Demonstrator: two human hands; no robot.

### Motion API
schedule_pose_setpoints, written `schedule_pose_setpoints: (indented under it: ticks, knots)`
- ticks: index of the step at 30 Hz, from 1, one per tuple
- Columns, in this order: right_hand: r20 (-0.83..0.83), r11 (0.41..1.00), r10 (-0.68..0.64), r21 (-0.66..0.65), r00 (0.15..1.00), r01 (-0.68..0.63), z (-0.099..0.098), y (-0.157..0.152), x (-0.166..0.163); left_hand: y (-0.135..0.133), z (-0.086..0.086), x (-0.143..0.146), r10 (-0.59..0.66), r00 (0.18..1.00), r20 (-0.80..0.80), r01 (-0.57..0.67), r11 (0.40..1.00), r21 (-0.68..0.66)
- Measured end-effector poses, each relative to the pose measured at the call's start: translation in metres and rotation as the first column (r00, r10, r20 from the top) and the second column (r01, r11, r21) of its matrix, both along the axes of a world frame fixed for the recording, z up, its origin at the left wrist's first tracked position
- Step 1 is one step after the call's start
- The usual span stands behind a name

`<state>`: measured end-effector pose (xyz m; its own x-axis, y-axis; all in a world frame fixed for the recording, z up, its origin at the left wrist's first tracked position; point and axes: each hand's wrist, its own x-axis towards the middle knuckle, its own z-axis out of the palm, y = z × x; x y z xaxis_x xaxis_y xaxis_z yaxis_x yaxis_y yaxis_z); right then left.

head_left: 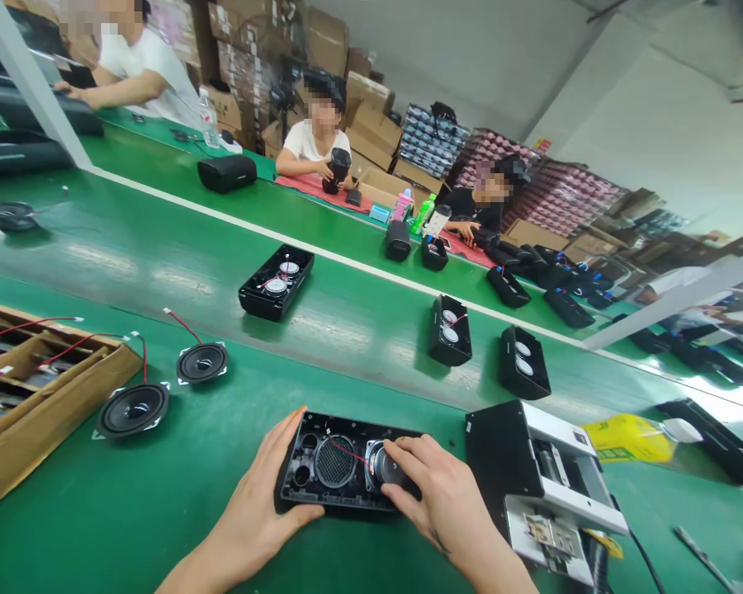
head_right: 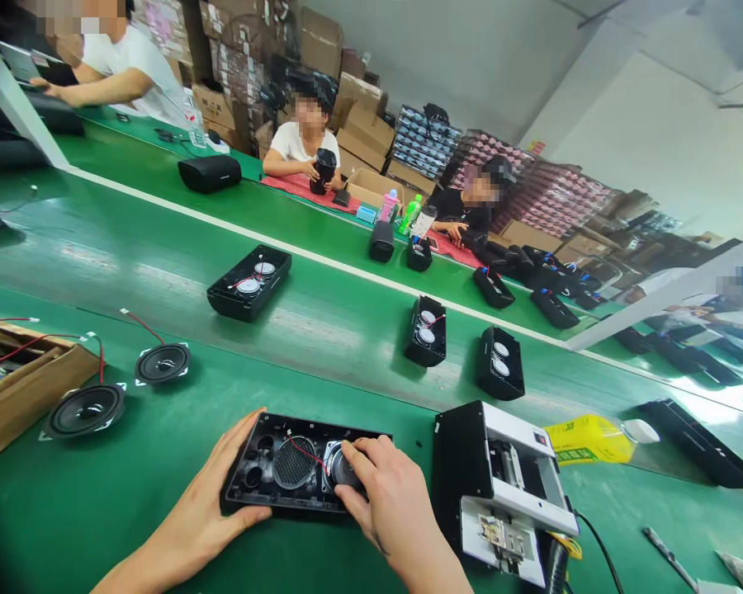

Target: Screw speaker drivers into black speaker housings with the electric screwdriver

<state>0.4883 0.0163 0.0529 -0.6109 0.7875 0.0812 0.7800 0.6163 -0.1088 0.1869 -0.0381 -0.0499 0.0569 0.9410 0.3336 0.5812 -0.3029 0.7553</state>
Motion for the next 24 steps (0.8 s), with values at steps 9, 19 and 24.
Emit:
schedule_pose_setpoints:
  ticks: [9, 19, 24]
  knots:
    - [0.032, 1.0, -0.015, -0.021, 0.999, 0.016, 0.0006, 0.0017, -0.0039, -0.0002, -0.0009, -0.001, -0.007, 1.0, 0.022, 0.008, 0.999, -0.043]
    - [0.007, 0.999, -0.051, 0.004, 0.999, 0.051, -0.0031, -0.0003, -0.0033, -0.0013, 0.0008, -0.0007, -0.012, 0.999, 0.044, 0.015, 0.997, -0.076]
    - [-0.007, 0.998, -0.056, 0.019, 0.998, 0.056, -0.0045, -0.001, -0.0026, -0.001, -0.0013, -0.001, -0.014, 0.999, 0.042, 0.017, 0.998, -0.068]
